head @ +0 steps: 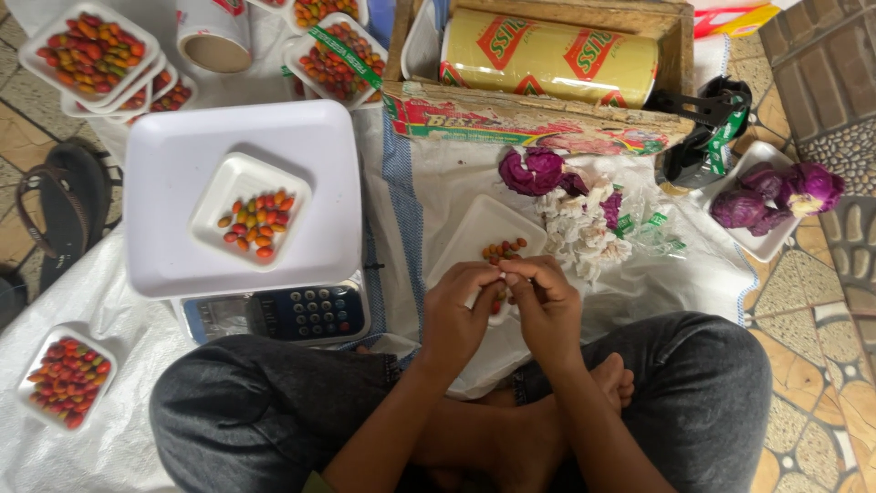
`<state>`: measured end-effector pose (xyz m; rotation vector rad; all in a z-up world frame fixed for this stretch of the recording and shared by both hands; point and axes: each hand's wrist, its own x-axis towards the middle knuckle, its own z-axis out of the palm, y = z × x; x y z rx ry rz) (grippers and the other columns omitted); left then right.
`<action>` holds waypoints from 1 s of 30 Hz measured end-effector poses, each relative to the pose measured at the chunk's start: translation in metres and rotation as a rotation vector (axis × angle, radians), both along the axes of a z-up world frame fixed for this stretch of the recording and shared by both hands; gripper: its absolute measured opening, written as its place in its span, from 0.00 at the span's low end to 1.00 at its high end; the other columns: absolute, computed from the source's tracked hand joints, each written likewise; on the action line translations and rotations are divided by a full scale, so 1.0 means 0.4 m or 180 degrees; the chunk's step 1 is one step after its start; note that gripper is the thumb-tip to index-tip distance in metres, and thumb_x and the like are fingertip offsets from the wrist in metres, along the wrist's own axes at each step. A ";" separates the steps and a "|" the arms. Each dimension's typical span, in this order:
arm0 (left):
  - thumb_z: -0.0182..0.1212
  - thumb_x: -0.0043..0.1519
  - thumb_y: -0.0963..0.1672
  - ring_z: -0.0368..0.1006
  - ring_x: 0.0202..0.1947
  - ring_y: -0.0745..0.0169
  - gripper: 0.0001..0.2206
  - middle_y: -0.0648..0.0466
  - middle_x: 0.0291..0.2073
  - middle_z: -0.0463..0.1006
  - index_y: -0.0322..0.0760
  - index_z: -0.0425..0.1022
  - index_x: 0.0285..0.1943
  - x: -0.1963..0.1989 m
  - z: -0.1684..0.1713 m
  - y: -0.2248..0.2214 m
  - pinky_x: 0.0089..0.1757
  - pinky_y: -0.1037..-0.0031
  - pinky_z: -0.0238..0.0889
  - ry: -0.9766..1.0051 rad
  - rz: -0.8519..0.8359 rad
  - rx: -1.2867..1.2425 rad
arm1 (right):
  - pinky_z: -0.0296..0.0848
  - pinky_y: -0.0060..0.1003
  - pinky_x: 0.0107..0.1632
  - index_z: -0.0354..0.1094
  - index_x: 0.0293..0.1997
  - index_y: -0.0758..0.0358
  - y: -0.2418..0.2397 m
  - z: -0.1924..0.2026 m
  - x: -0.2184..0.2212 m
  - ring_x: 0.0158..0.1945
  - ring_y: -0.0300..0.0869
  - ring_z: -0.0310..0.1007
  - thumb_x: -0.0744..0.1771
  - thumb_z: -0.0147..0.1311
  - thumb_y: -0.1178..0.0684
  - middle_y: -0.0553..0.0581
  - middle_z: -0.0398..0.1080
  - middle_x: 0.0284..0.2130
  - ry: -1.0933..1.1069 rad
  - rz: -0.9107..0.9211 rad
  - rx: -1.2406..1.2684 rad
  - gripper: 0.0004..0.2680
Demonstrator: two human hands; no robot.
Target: The person sits on the floor and wipes small red and orange chilies one by one with a white tissue, placing the cleaned chilies into a white tray on a digital scale. The person handles the chilies individually, wiping each one before transferring it to the tray.
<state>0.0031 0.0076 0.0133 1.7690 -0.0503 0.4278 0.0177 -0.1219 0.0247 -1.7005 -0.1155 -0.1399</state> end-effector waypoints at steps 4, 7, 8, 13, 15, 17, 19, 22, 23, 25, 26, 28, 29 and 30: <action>0.66 0.62 0.36 0.81 0.41 0.51 0.06 0.47 0.39 0.81 0.32 0.81 0.46 -0.003 -0.018 -0.002 0.42 0.66 0.76 -0.0258 -0.0039 0.0347 | 0.74 0.32 0.36 0.76 0.44 0.72 -0.001 0.001 -0.003 0.35 0.37 0.69 0.69 0.56 0.63 0.57 0.71 0.32 0.0510 -0.0035 0.0411 0.04; 0.66 0.62 0.36 0.81 0.40 0.51 0.06 0.46 0.39 0.81 0.32 0.81 0.46 -0.005 -0.014 -0.004 0.42 0.65 0.76 -0.0248 -0.0140 0.0313 | 0.73 0.28 0.35 0.76 0.45 0.73 0.002 -0.002 -0.007 0.33 0.34 0.67 0.69 0.53 0.63 0.54 0.70 0.32 0.1122 -0.0151 0.0932 0.05; 0.66 0.63 0.36 0.80 0.41 0.52 0.06 0.47 0.39 0.81 0.33 0.82 0.47 -0.007 -0.011 -0.005 0.42 0.66 0.76 -0.0160 -0.0158 0.0232 | 0.74 0.27 0.34 0.76 0.45 0.73 0.005 -0.006 -0.007 0.31 0.34 0.67 0.69 0.53 0.64 0.54 0.70 0.31 0.1134 -0.0242 0.0935 0.06; 0.68 0.62 0.37 0.81 0.39 0.56 0.05 0.48 0.36 0.82 0.33 0.82 0.46 -0.006 -0.032 -0.008 0.40 0.67 0.75 0.0222 -0.0131 -0.0380 | 0.73 0.31 0.32 0.77 0.46 0.72 0.004 -0.002 -0.001 0.29 0.36 0.67 0.69 0.54 0.65 0.58 0.70 0.28 0.0594 -0.0197 0.0361 0.05; 0.69 0.61 0.38 0.80 0.38 0.62 0.05 0.48 0.36 0.84 0.34 0.83 0.45 -0.009 -0.049 -0.009 0.40 0.69 0.75 0.0611 -0.0067 -0.0668 | 0.74 0.33 0.33 0.78 0.45 0.70 0.002 -0.014 -0.003 0.30 0.36 0.69 0.68 0.56 0.66 0.58 0.70 0.30 0.0183 -0.0165 -0.0083 0.06; 0.69 0.62 0.38 0.79 0.38 0.64 0.05 0.48 0.36 0.84 0.34 0.83 0.45 -0.009 -0.050 -0.004 0.40 0.70 0.75 0.0752 -0.0076 -0.0749 | 0.73 0.32 0.32 0.78 0.46 0.69 0.002 -0.031 0.000 0.29 0.36 0.69 0.68 0.56 0.67 0.57 0.69 0.30 0.0008 -0.0135 -0.0182 0.06; 0.68 0.62 0.38 0.79 0.38 0.66 0.05 0.48 0.37 0.84 0.34 0.83 0.45 -0.009 -0.058 -0.001 0.40 0.72 0.74 0.0896 -0.0086 -0.0842 | 0.72 0.31 0.32 0.78 0.46 0.67 0.003 -0.038 -0.001 0.29 0.35 0.68 0.68 0.56 0.67 0.56 0.68 0.30 -0.0164 -0.0107 -0.0292 0.07; 0.69 0.61 0.38 0.79 0.39 0.64 0.05 0.47 0.37 0.85 0.33 0.83 0.44 -0.007 -0.059 0.001 0.41 0.71 0.74 0.0898 -0.0065 -0.0817 | 0.71 0.32 0.33 0.79 0.45 0.67 0.005 -0.030 -0.002 0.31 0.37 0.70 0.68 0.57 0.66 0.58 0.69 0.30 -0.0066 -0.0124 -0.0422 0.06; 0.68 0.61 0.37 0.80 0.39 0.59 0.05 0.46 0.37 0.84 0.33 0.83 0.44 -0.006 -0.049 0.002 0.41 0.69 0.75 0.0583 -0.0056 -0.0572 | 0.72 0.32 0.33 0.79 0.45 0.68 0.003 -0.029 -0.001 0.30 0.37 0.69 0.68 0.56 0.66 0.58 0.68 0.29 0.0095 -0.0127 -0.0278 0.06; 0.68 0.61 0.35 0.82 0.39 0.54 0.06 0.46 0.37 0.83 0.32 0.82 0.44 -0.005 -0.033 0.002 0.41 0.67 0.76 0.0265 -0.0046 -0.0324 | 0.72 0.33 0.33 0.78 0.45 0.69 0.005 -0.014 -0.002 0.29 0.37 0.68 0.68 0.56 0.65 0.57 0.68 0.28 0.0254 -0.0130 -0.0130 0.05; 0.68 0.61 0.36 0.82 0.40 0.53 0.06 0.46 0.37 0.83 0.32 0.82 0.45 -0.005 -0.028 0.002 0.41 0.67 0.76 0.0151 -0.0063 -0.0216 | 0.72 0.32 0.33 0.77 0.45 0.71 0.008 -0.002 -0.005 0.29 0.36 0.66 0.68 0.54 0.65 0.57 0.68 0.28 0.0614 -0.0174 0.0220 0.05; 0.68 0.61 0.36 0.82 0.41 0.51 0.06 0.46 0.38 0.83 0.32 0.82 0.45 -0.007 -0.021 -0.001 0.41 0.67 0.76 0.0043 -0.0079 -0.0110 | 0.72 0.31 0.34 0.77 0.45 0.73 0.012 0.010 -0.009 0.29 0.35 0.64 0.69 0.53 0.64 0.56 0.68 0.28 0.0981 -0.0212 0.0568 0.06; 0.68 0.61 0.36 0.81 0.41 0.51 0.07 0.46 0.38 0.82 0.32 0.82 0.46 -0.006 -0.019 -0.003 0.42 0.66 0.76 0.0054 -0.0095 -0.0134 | 0.72 0.30 0.34 0.76 0.46 0.74 0.014 0.011 -0.008 0.28 0.35 0.65 0.69 0.53 0.64 0.55 0.67 0.28 0.1144 -0.0253 0.0754 0.06; 0.68 0.61 0.36 0.81 0.42 0.52 0.07 0.45 0.38 0.82 0.32 0.82 0.46 -0.006 -0.017 -0.004 0.43 0.65 0.76 0.0065 -0.0111 -0.0158 | 0.72 0.29 0.33 0.76 0.46 0.74 0.015 0.011 -0.008 0.28 0.34 0.65 0.69 0.52 0.64 0.55 0.67 0.28 0.1307 -0.0293 0.0941 0.06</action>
